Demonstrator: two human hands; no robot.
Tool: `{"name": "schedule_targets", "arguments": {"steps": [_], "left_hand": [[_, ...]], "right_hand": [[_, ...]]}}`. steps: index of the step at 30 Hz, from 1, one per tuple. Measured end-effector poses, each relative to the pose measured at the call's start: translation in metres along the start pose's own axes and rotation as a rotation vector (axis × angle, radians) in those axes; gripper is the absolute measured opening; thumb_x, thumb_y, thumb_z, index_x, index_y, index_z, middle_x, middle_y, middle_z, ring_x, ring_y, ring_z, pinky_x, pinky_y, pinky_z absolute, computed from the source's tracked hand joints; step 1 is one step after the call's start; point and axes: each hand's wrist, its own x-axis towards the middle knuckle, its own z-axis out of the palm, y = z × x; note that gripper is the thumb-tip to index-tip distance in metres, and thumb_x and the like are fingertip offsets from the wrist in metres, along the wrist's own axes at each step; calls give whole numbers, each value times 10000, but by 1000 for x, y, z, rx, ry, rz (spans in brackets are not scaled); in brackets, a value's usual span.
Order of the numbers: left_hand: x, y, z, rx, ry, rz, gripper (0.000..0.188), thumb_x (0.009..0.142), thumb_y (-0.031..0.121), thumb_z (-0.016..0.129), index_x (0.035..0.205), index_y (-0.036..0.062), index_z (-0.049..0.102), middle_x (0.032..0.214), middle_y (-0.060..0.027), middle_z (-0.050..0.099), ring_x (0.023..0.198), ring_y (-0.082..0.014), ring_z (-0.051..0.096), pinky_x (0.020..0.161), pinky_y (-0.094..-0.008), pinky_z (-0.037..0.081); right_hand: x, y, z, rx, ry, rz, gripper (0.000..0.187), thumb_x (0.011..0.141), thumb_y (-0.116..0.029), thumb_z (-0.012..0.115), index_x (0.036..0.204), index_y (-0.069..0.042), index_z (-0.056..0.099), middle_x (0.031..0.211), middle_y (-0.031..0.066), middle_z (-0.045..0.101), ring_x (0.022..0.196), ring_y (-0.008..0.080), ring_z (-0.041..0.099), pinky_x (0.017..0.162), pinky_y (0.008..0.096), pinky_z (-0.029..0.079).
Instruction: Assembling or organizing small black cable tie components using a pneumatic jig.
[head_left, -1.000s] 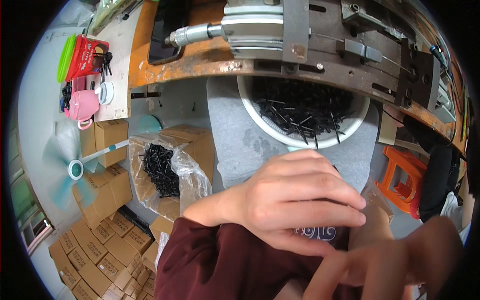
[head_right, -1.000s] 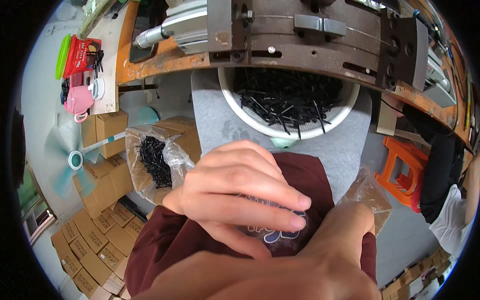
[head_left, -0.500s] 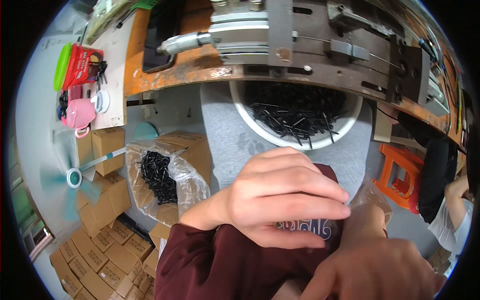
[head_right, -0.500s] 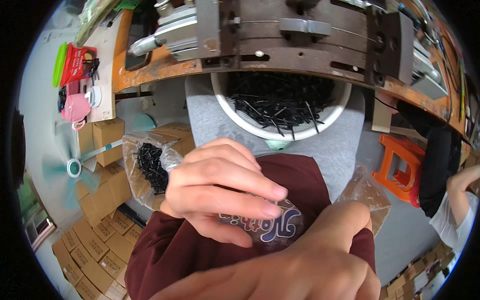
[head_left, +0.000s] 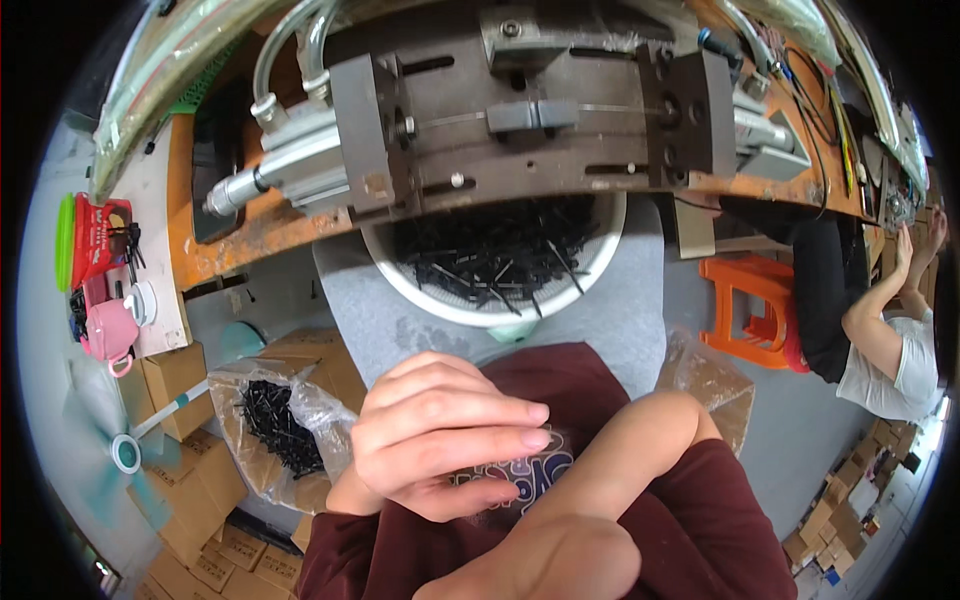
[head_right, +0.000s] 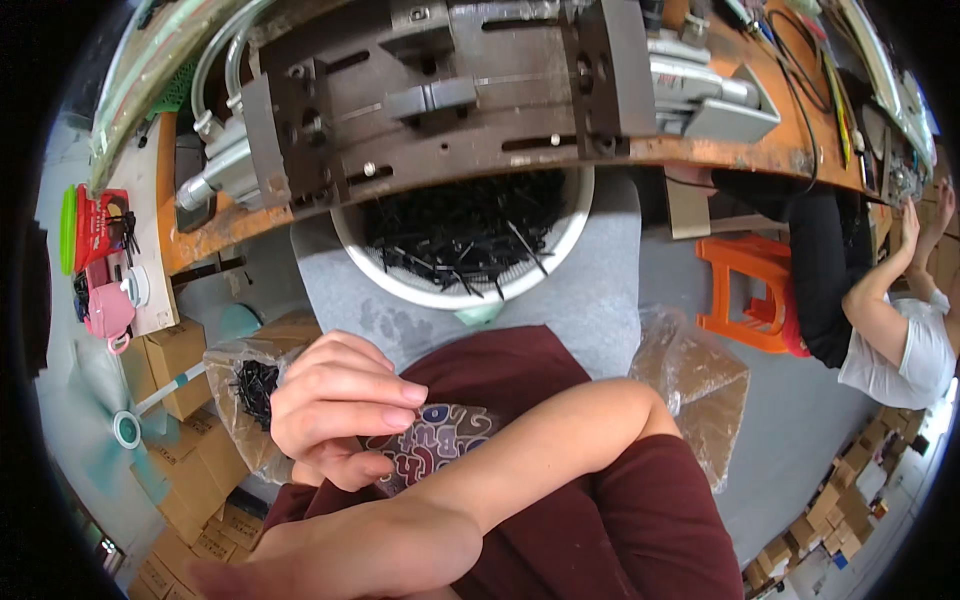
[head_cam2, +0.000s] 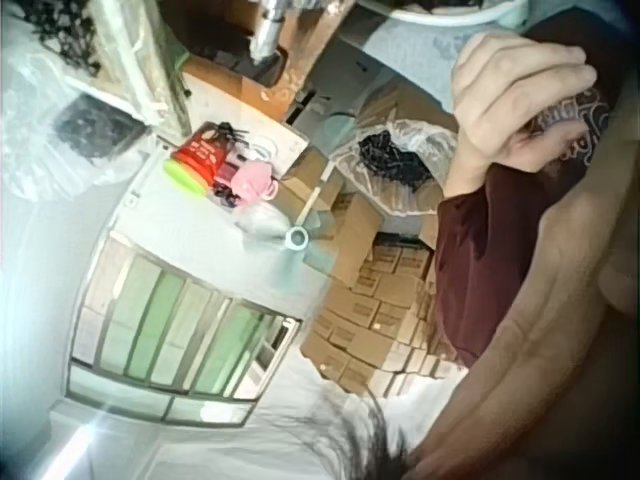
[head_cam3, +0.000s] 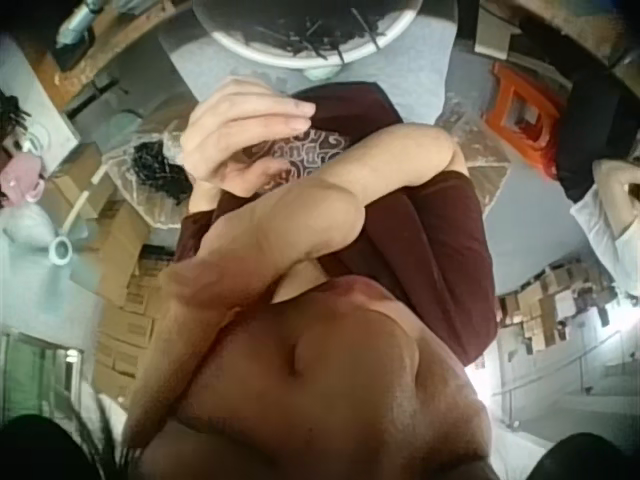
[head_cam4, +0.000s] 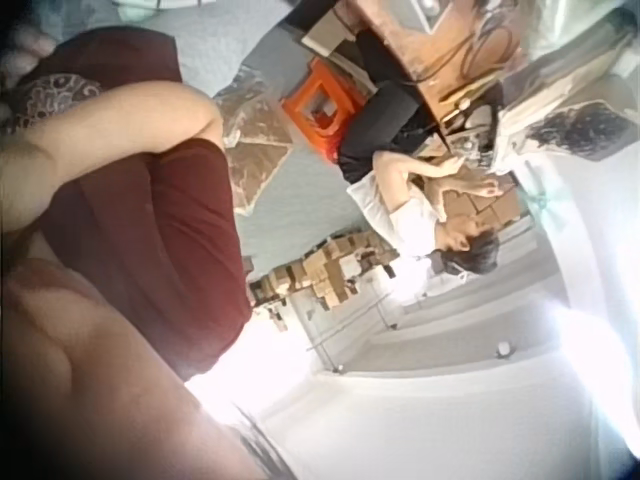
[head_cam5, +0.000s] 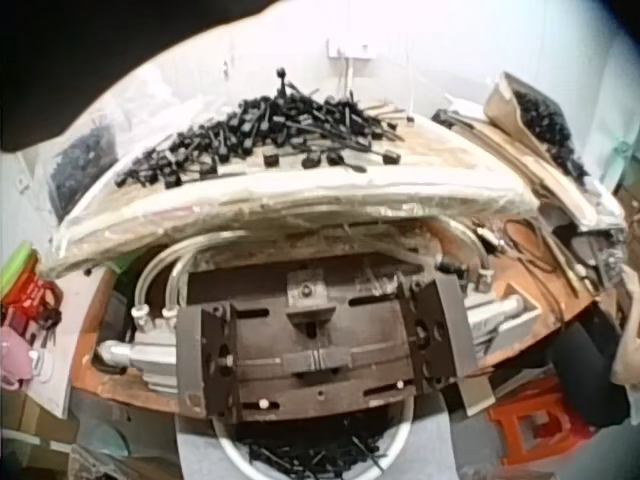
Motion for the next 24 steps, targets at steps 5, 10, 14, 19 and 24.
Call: {"name": "schedule_targets", "arguments": {"steps": [5,10,14,19,24], "left_hand": [[0,-2,-1,61,41,-36,284,735,157,779,977,18,731,982,-116,723,756,-216,670,647,-301,522],[5,1,-13,227,52,-32,229,743,94,757,958,20,734,949,-107,726,743,-220,681,632,-301,530],[12,7,-26,392,171,-25,227,747,-51,692,957,25,732,915,-98,725,717,-208,690,613,-284,538],[24,14,-22,358,371,-35,342,709,-165,604,964,28,728,834,-84,704,712,-193,698,606,-277,556],[19,3,-28,336,208,14,102,613,-56,588,639,29,637,699,-60,616,538,-170,591,465,-270,477]], "right_hand": [[-1,-7,-11,26,-19,104,199,935,-57,525,965,57,685,922,214,700,723,306,687,670,354,538],[-18,-52,-22,3,75,158,207,932,-61,525,975,57,690,936,220,703,739,321,693,687,364,544],[-32,-74,-31,-536,186,-173,268,919,-163,610,985,95,642,910,218,692,677,297,684,623,340,524],[-35,-146,-7,-1624,711,-39,125,792,-32,726,867,65,704,772,110,710,689,194,701,584,278,509],[-14,-222,-38,-2372,1170,-84,187,818,-147,742,944,-12,712,865,42,692,628,68,552,555,208,417]]}}
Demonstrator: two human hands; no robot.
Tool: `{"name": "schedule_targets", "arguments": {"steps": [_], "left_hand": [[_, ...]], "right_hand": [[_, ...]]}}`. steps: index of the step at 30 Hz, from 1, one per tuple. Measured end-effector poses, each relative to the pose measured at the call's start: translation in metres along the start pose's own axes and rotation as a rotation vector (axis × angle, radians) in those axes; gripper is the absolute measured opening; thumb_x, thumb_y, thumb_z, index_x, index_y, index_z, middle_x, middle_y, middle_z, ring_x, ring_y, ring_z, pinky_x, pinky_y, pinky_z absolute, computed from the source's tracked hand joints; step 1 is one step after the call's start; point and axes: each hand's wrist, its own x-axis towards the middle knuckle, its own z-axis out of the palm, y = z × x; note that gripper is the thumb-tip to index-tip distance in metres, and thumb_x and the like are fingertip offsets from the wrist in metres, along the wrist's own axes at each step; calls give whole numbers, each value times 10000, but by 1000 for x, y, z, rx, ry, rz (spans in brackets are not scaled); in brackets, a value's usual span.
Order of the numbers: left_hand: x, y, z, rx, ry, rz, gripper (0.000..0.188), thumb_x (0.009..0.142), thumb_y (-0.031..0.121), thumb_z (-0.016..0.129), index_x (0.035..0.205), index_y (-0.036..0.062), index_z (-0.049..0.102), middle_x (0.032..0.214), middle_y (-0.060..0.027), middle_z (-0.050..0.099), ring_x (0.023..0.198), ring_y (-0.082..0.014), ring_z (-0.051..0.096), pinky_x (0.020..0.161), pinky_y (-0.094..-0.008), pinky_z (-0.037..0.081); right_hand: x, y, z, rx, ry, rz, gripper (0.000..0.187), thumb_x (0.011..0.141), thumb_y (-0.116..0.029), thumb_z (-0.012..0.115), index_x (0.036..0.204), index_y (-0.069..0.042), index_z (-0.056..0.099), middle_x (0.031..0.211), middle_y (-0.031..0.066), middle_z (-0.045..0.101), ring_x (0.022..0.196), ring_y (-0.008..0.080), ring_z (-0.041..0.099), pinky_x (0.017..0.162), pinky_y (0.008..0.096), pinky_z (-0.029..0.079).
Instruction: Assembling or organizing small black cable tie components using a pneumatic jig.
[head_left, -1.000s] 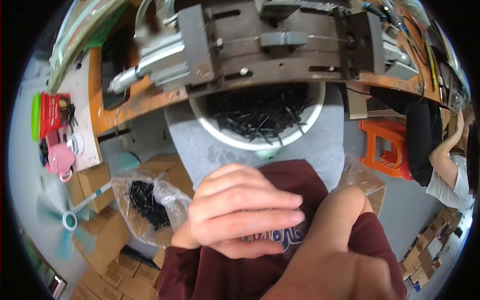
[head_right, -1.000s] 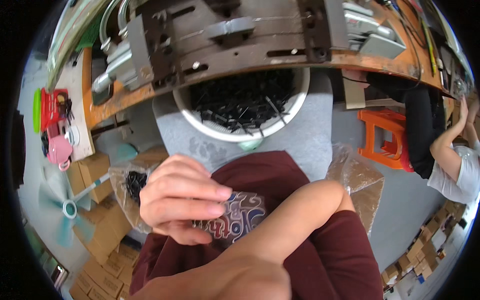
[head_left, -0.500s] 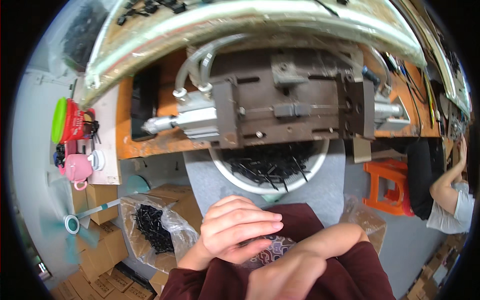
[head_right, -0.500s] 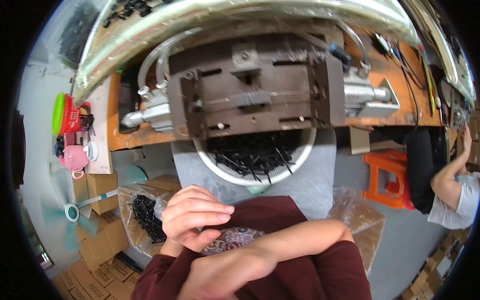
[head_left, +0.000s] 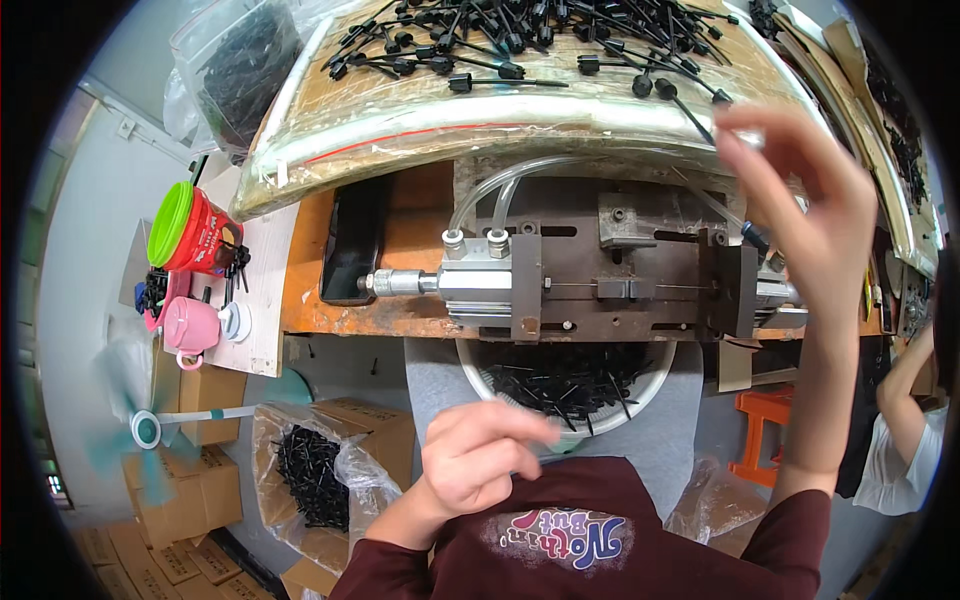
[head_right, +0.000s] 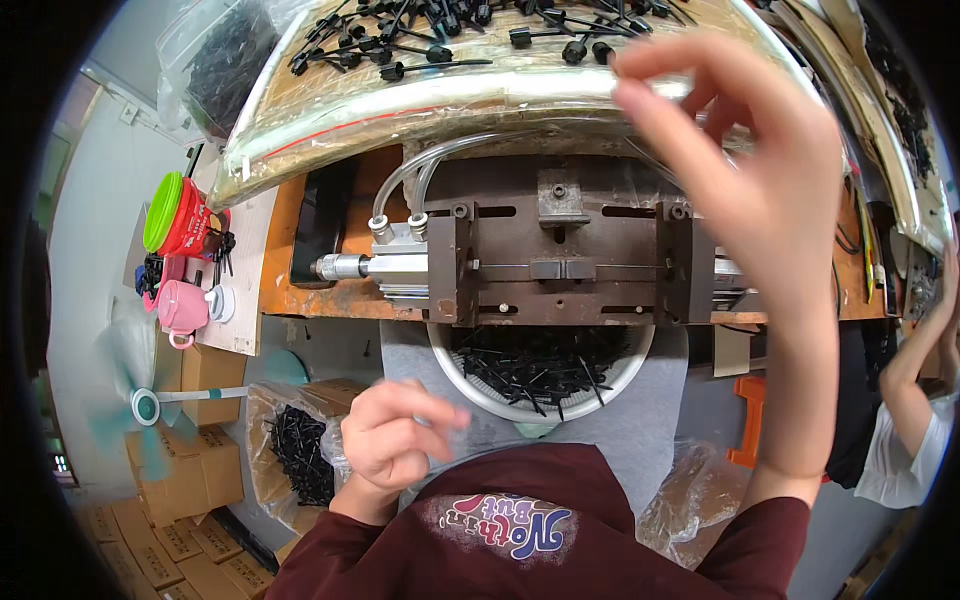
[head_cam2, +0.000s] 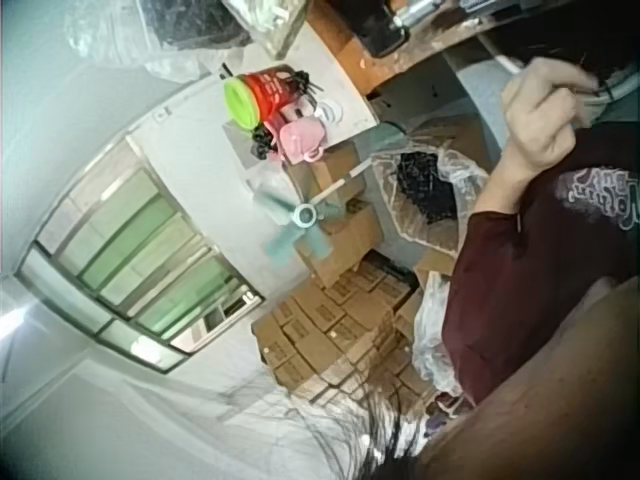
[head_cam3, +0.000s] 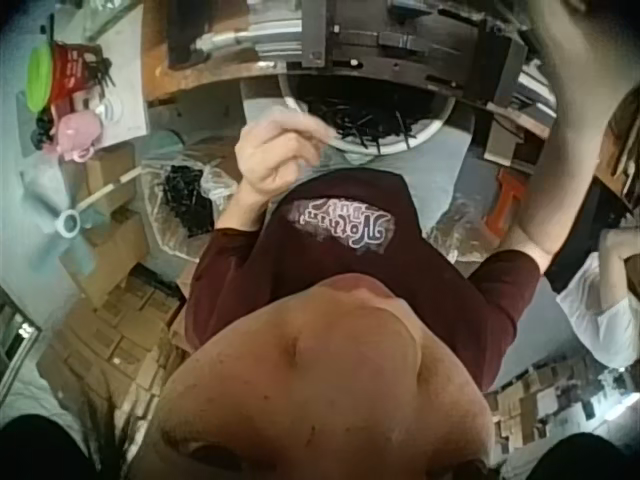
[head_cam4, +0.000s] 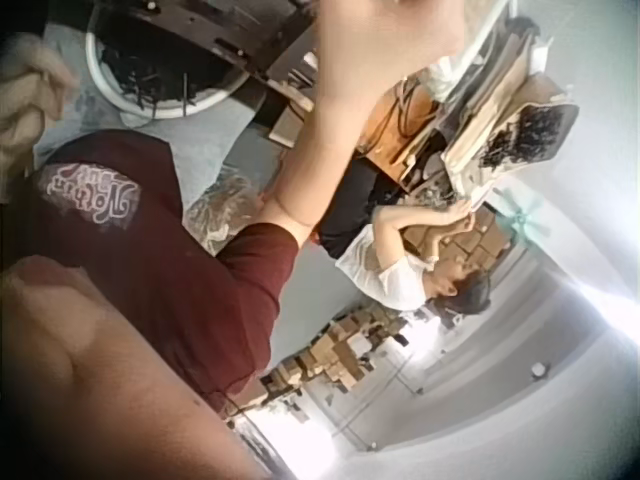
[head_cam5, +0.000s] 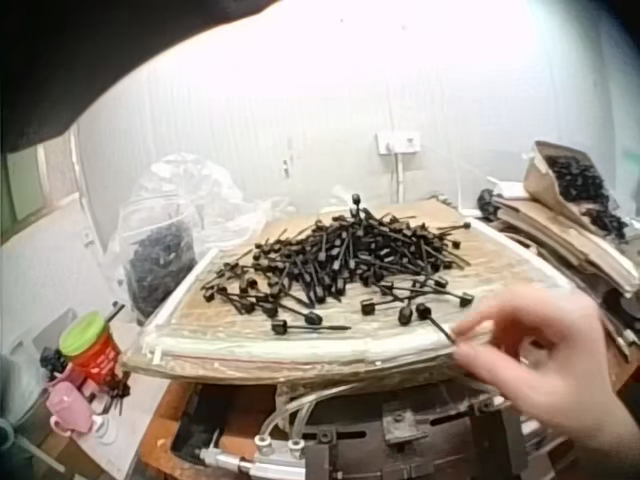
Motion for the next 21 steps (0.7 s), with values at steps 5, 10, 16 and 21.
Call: {"name": "schedule_targets", "arguments": {"steps": [5,10,16,21], "left_hand": [[-9,-5,-1,-79,-126,51,49,545,71,602,554,56,556,637,-42,563,479,-153,514,431,-275,424],[-10,-2,5,-15,-67,27,129,569,-5,545,622,62,642,694,-46,643,527,-166,588,487,-270,489],[-10,-1,6,-3,-58,-8,170,601,-55,558,692,33,671,774,-70,678,594,-197,650,524,-277,518],[-9,0,5,-2,-66,-6,178,617,-60,569,719,26,688,786,-76,686,600,-201,656,529,-278,522]], "right_hand": [[73,46,14,-485,-265,6,542,747,-388,800,1143,-44,661,1085,92,675,703,107,547,652,271,473],[105,81,21,-573,-468,162,566,695,-230,748,1189,-22,568,1054,157,633,887,244,609,779,389,517],[115,100,13,-581,-619,30,449,657,-76,672,1072,-25,511,959,138,591,794,253,541,736,388,457],[98,94,6,-538,-544,-48,351,705,-42,620,1043,-1,532,901,121,577,775,229,511,737,363,439]]}}
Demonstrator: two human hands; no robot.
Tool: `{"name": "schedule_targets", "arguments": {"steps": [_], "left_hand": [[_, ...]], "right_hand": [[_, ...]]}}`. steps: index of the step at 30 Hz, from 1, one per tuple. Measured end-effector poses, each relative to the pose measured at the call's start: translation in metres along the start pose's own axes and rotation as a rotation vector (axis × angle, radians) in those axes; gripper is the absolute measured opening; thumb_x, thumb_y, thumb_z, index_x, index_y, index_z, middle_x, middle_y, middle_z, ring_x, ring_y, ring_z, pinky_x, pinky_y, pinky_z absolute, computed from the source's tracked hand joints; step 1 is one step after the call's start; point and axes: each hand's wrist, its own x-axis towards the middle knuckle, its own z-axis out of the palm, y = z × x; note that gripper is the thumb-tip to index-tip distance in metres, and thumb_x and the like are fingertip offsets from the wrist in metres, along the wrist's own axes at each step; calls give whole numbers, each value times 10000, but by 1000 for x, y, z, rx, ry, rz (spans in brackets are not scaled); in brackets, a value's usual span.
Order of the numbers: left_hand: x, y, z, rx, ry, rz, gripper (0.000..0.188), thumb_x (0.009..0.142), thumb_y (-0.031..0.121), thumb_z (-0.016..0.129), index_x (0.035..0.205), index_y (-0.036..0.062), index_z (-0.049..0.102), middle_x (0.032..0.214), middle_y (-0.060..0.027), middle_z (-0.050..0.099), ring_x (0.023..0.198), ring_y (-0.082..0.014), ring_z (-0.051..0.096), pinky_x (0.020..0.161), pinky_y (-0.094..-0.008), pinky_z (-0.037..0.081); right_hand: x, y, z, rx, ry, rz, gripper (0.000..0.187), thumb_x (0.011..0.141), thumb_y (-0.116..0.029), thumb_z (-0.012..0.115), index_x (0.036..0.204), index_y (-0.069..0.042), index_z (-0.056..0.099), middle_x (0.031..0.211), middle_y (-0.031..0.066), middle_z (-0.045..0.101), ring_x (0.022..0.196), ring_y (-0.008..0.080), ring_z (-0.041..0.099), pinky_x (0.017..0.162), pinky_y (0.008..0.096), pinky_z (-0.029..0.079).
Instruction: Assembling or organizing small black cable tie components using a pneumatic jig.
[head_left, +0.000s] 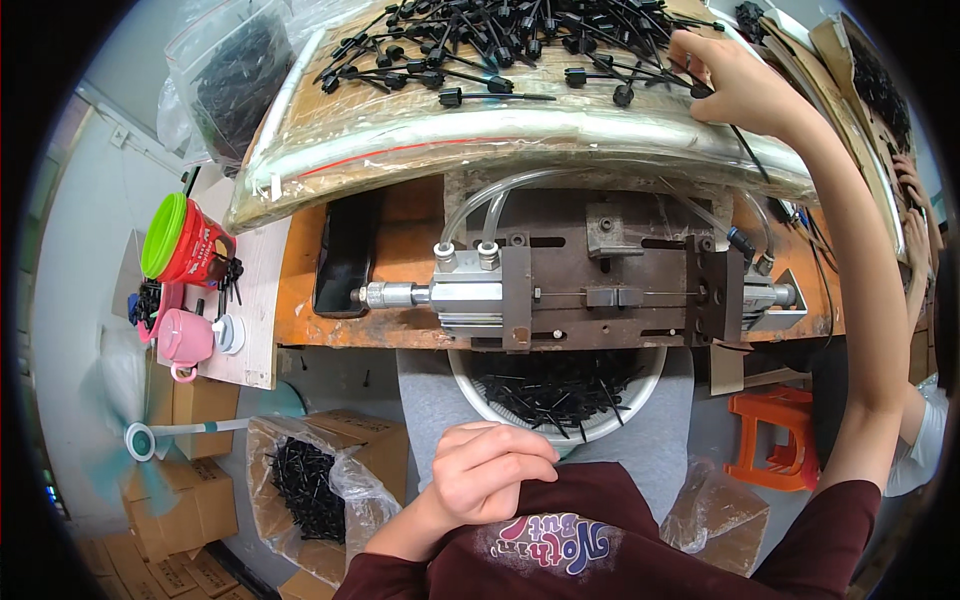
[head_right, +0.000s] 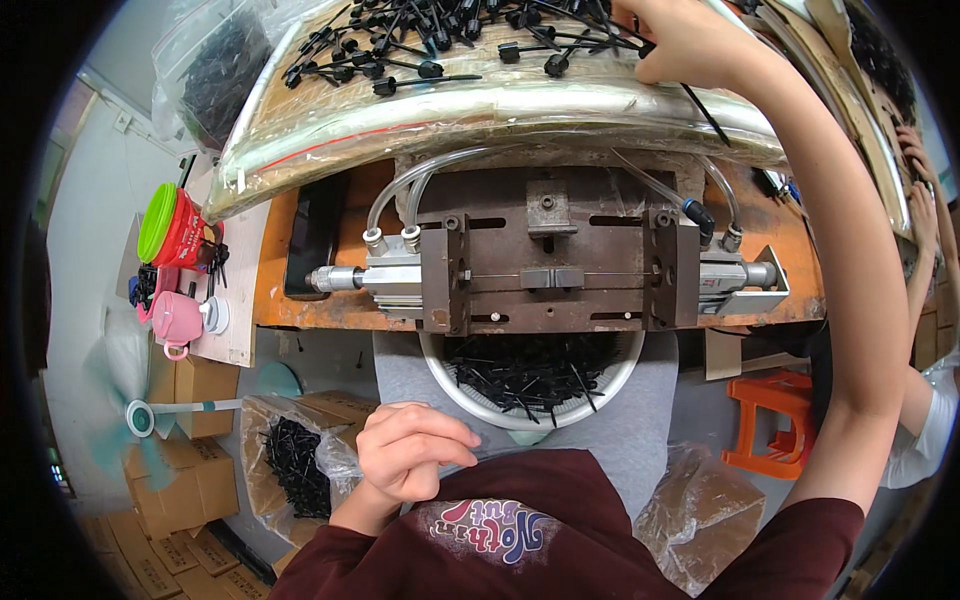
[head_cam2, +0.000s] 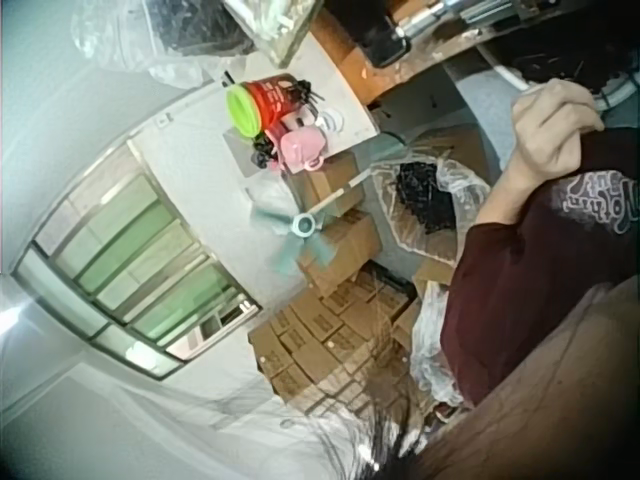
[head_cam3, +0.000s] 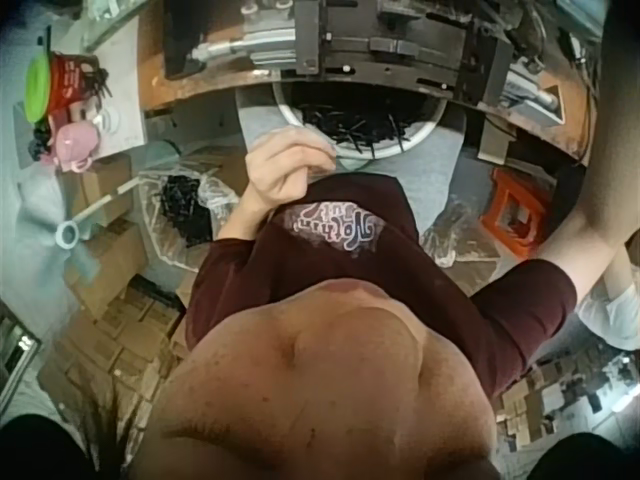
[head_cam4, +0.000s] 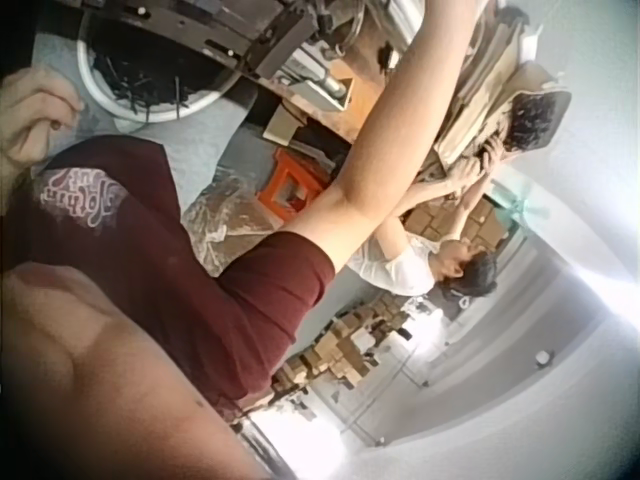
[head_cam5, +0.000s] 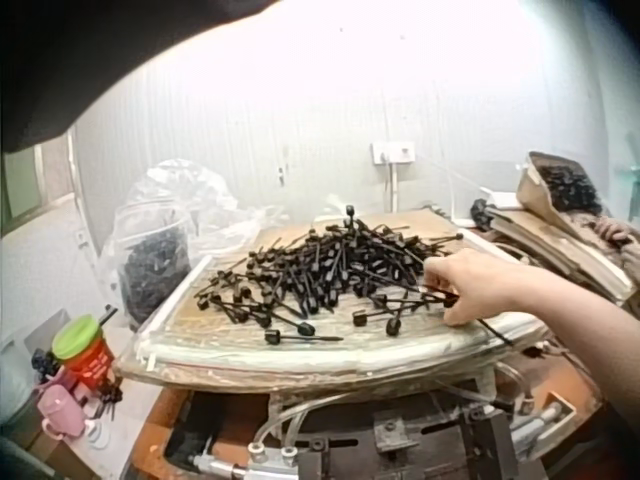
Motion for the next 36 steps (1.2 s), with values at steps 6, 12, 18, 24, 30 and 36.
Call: {"name": "schedule_targets", "arguments": {"steps": [6,12,18,24,30,36], "left_hand": [[3,0,2,42,18,12,266,572,-54,513,699,71,710,798,-65,713,557,-153,622,499,-232,486],[27,4,4,137,9,47,233,616,-59,563,730,74,716,865,-63,717,621,-162,646,534,-241,497],[66,10,16,139,96,35,325,749,-144,648,1050,-23,668,991,-146,680,795,-169,671,647,-239,529],[87,-5,28,294,232,159,502,687,42,850,1143,-28,654,1036,-141,658,825,-197,668,713,-285,551],[64,-7,40,159,97,9,421,640,120,881,1007,14,704,918,-91,661,811,-216,650,691,-305,541],[48,-25,42,162,150,29,302,657,-22,824,940,12,723,877,-94,673,742,-193,650,651,-273,533]], "right_hand": [[-13,37,3,111,29,153,268,879,-108,628,1097,46,600,764,71,567,633,147,495,630,316,446],[-29,60,-18,573,47,271,273,962,-280,612,1066,-28,631,751,-25,556,469,-14,326,430,178,232],[-45,37,-33,668,130,260,379,968,-338,590,1169,-19,631,704,-42,574,446,-35,305,408,159,183],[-128,-116,6,1194,103,242,243,920,-151,661,1081,31,644,723,34,671,653,69,626,581,200,458],[-180,-154,45,1463,-120,387,268,931,-45,638,1176,59,610,752,-34,603,656,-14,486,553,169,385],[-191,-164,50,1494,-149,423,419,981,-205,504,1297,66,551,679,-19,533,556,28,429,493,185,312]]}}
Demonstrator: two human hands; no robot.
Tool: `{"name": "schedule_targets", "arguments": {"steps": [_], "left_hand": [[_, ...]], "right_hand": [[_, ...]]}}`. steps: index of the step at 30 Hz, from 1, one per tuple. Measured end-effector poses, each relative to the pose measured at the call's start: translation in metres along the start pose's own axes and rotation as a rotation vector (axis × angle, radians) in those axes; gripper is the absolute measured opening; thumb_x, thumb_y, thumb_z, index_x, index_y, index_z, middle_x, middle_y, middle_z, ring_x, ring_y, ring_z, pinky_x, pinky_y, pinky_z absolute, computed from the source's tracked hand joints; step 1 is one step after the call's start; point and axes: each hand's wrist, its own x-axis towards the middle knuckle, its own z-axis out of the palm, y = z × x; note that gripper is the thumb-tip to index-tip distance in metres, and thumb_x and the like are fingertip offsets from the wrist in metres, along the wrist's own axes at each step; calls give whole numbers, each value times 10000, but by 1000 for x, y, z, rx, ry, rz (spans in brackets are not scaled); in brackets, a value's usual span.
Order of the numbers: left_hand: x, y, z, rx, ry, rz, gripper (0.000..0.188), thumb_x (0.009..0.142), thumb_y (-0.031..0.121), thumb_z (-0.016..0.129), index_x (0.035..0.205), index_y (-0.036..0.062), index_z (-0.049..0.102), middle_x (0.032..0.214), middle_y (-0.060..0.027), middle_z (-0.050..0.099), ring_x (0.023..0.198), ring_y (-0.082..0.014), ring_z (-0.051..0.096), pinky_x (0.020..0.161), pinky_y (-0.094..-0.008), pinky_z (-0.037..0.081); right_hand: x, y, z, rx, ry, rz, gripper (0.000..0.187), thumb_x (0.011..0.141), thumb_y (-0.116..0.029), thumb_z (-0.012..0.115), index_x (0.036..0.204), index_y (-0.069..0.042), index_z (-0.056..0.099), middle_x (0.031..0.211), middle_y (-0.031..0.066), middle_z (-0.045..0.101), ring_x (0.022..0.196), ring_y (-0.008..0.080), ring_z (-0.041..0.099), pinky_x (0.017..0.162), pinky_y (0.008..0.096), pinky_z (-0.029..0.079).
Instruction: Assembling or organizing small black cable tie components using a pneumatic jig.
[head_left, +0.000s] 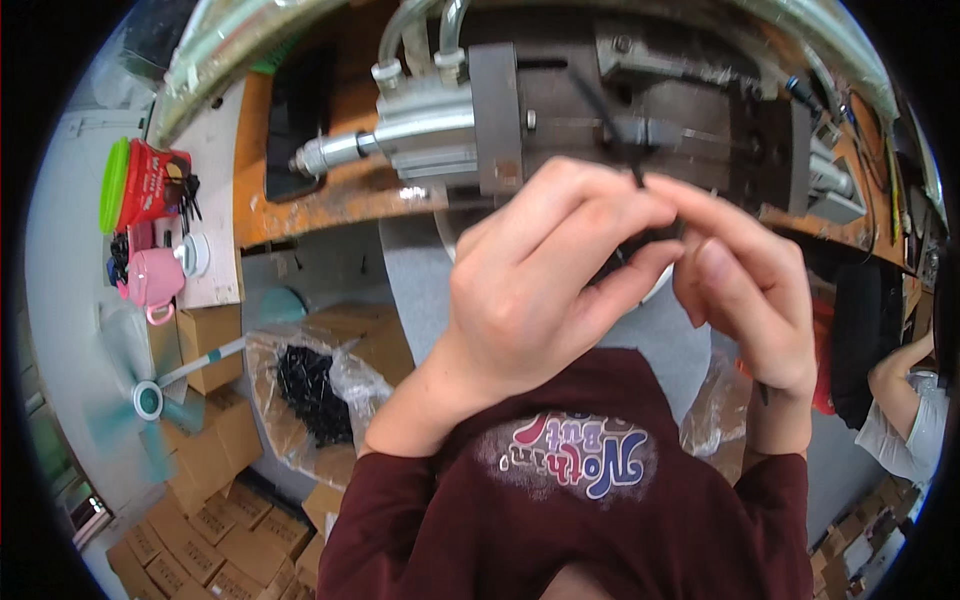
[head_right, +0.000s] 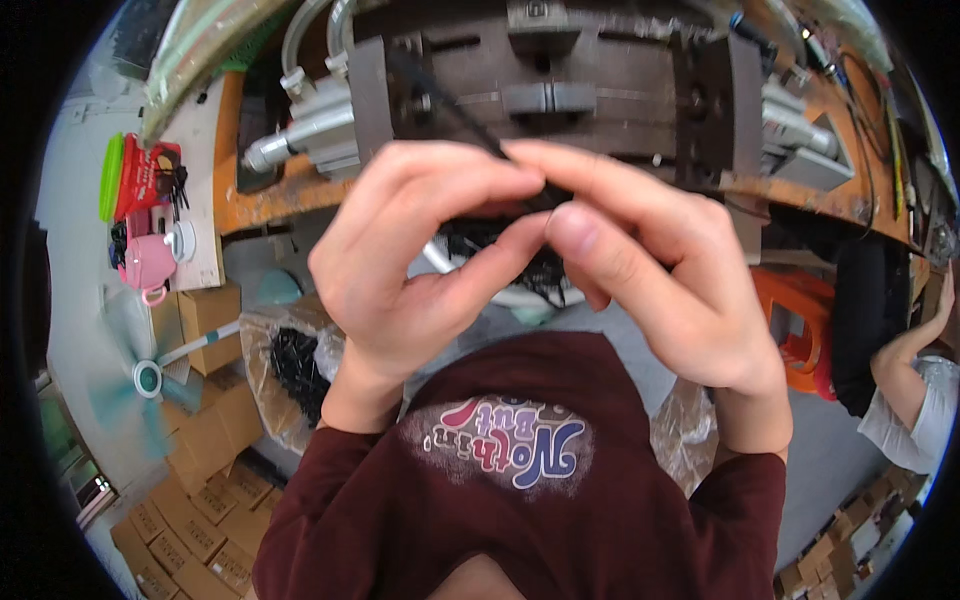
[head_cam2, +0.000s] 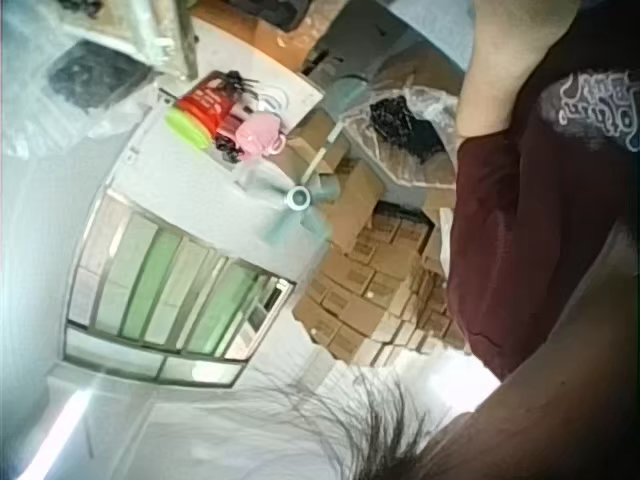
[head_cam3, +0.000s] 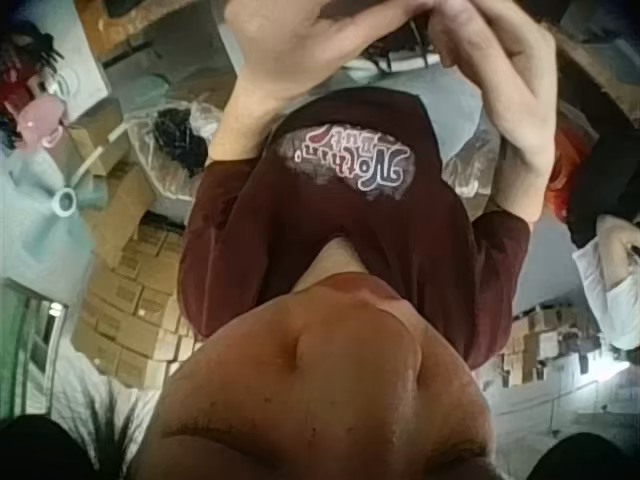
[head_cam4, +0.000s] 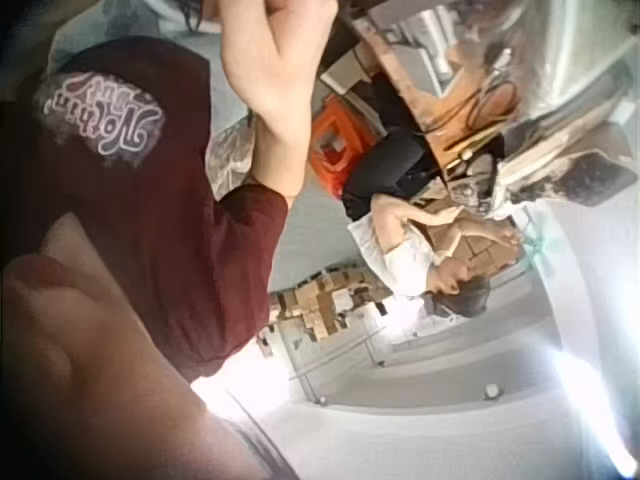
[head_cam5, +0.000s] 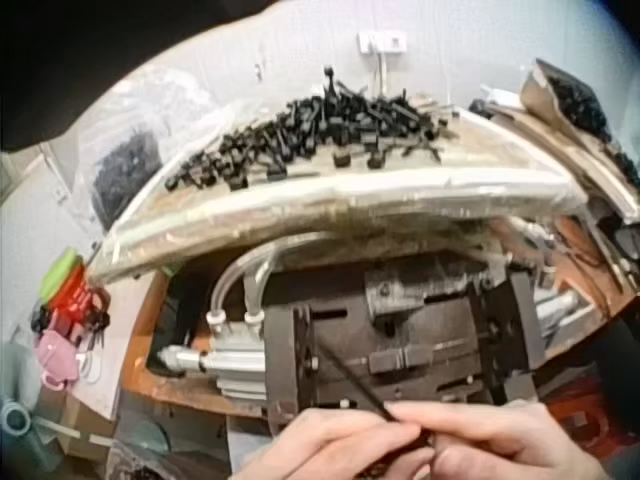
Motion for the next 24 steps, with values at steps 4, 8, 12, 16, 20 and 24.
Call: {"name": "schedule_targets", "arguments": {"steps": [4,8,12,16,20,24], "left_hand": [[-3,-2,-10,54,-40,122,322,652,-51,783,966,-27,716,913,-101,649,770,-163,656,626,-229,557],[-8,3,-23,-160,-94,-91,331,662,-99,760,986,-75,697,1043,-152,588,821,-209,689,629,-233,599],[-16,-3,-23,-125,-127,-83,347,645,-82,793,981,-78,705,1137,-206,602,821,-203,697,636,-243,585],[-21,-11,-5,87,-121,63,297,673,-31,773,961,-45,700,1200,-208,630,786,-194,687,669,-280,556],[-23,-16,11,313,-123,174,191,743,51,723,917,-21,689,1164,-170,662,712,-177,660,616,-282,534],[-14,-14,20,412,-124,222,135,776,53,694,873,-39,684,1113,-174,679,615,-153,604,576,-283,501]], "right_hand": [[-1,6,-8,20,-60,2,554,999,-341,387,1300,106,516,592,-23,452,474,16,365,429,178,221],[-5,11,-19,105,52,-45,756,819,-397,527,1332,146,411,777,17,470,565,44,381,505,175,281],[-22,7,-42,105,86,-58,799,754,-190,594,1408,146,280,1038,97,484,743,73,439,662,184,368],[-34,7,-51,-63,141,-126,672,883,-134,544,1436,129,269,1206,166,511,829,78,475,748,186,404],[-41,8,-46,-122,380,-190,568,974,-140,487,1449,101,288,1322,208,508,915,87,519,736,174,452],[-46,20,-64,9,362,-346,428,1017,-138,441,1367,107,407,1281,277,537,920,131,606,658,163,556]]}}
